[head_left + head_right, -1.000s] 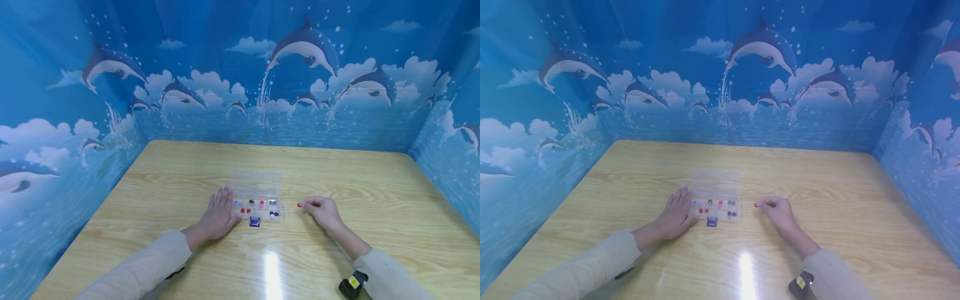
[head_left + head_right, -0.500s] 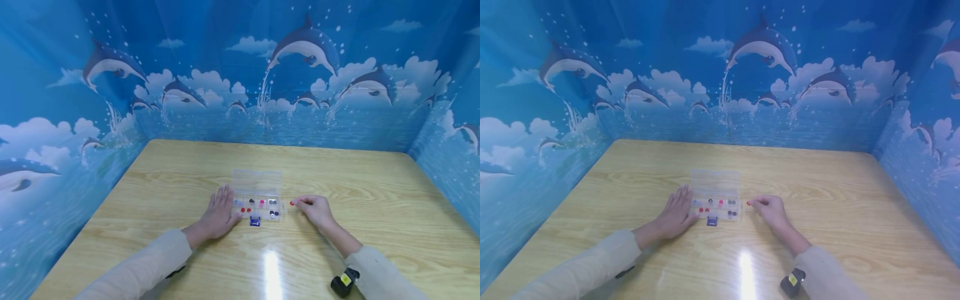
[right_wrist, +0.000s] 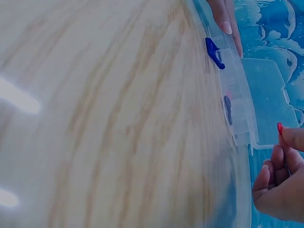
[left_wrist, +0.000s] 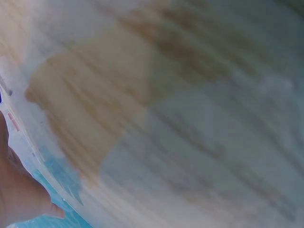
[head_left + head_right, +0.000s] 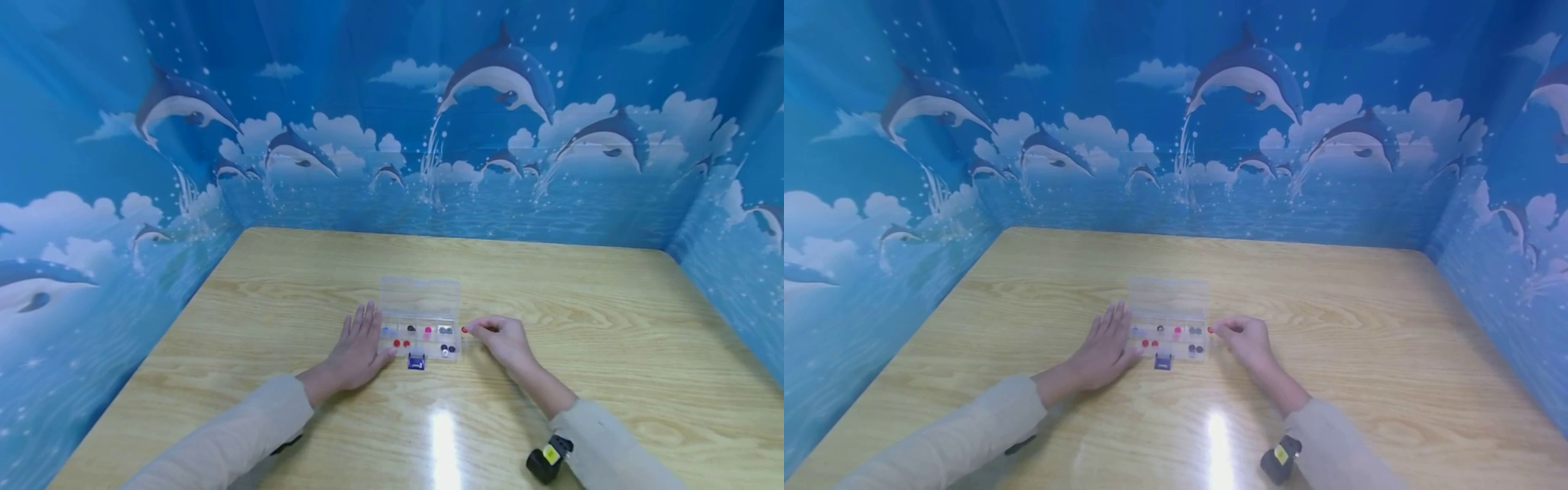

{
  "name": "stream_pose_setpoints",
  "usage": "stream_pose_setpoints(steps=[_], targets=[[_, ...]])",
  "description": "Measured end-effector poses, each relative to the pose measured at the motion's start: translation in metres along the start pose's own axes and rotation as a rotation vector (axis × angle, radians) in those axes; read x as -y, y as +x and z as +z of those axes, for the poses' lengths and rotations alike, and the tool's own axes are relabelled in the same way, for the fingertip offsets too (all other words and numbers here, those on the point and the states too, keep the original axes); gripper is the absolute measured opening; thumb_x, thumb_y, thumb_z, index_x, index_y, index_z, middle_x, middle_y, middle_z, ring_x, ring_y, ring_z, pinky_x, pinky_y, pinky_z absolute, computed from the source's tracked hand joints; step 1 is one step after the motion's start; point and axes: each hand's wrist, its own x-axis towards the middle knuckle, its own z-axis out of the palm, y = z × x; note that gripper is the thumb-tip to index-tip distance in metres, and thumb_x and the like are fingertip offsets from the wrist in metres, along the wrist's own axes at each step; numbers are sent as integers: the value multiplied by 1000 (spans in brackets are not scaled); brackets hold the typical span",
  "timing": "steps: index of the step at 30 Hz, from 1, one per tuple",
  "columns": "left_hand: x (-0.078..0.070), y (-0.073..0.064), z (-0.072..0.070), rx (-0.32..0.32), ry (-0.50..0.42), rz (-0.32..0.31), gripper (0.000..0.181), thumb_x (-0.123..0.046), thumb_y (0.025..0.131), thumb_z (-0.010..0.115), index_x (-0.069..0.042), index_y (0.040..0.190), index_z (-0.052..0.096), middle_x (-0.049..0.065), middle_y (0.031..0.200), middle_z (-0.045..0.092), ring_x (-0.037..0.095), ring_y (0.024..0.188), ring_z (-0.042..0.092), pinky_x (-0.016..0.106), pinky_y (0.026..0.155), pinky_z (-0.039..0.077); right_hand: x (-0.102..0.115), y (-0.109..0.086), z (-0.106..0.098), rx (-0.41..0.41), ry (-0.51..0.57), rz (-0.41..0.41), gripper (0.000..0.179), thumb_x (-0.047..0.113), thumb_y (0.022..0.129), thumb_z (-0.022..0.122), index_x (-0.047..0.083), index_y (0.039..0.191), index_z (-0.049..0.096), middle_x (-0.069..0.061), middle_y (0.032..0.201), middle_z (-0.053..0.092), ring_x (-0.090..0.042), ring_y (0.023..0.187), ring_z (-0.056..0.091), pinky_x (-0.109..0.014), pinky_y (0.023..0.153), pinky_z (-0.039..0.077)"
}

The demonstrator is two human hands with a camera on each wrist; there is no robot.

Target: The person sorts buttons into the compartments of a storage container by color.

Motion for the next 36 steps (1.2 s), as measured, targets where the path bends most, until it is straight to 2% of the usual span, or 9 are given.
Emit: stream_pose_setpoints(steps=[8, 17, 20, 23, 27, 36], targets=[[0, 0, 0, 5, -7, -1, 77, -47, 98, 33, 5, 147, 5, 22, 154, -8, 38, 143, -5, 52, 116, 1, 13, 0, 13, 20, 55, 5, 19, 13, 83, 66, -4, 93, 69, -3, 83, 67, -8, 71, 50, -18, 62, 44], [0, 0, 0, -4, -3, -7, 77, -48, 97, 33, 4, 147, 6, 21, 154, -7, 37, 143, -4, 51, 117, 1, 26, 0, 31, 63, 78, -16, 13, 8, 82, 64, -1, 90, 70, -10, 89, 69, -12, 78, 57, -20, 69, 47], [0, 0, 0, -1, 1, -3, 77, -48, 97, 33, 4, 147, 6, 22, 154, -7, 37, 143, -4, 51, 117, 1, 30, 0, 37, 71, 67, -51, 12, 6, 82, 63, -2, 88, 70, -12, 89, 70, -11, 77, 58, -19, 67, 47], [0, 1, -1, -1, 3, 1, 77, -47, 97, 33, 5, 146, 6, 22, 154, -7, 38, 143, -4, 52, 117, 1, 32, -1, 44, 91, 60, -77, 12, 5, 83, 63, -3, 88, 70, -14, 87, 71, -13, 72, 60, -19, 60, 48], [1, 1, -1, -6, 5, 4, 76, -46, 98, 34, 6, 146, 7, 23, 154, -6, 39, 143, -3, 52, 117, 2, 35, 0, 54, 114, 55, -68, 10, 5, 82, 65, -3, 87, 70, -13, 83, 71, -14, 64, 58, -19, 52, 46], [0, 0, -2, -16, 1, 11, 76, -47, 98, 33, 6, 146, 8, 24, 154, -4, 39, 143, -3, 53, 116, 3, 40, 3, 69, 130, -30, -156, 7, 8, 80, 69, 2, 80, 72, -8, 79, 71, -10, 69, 58, -20, 60, 48]])
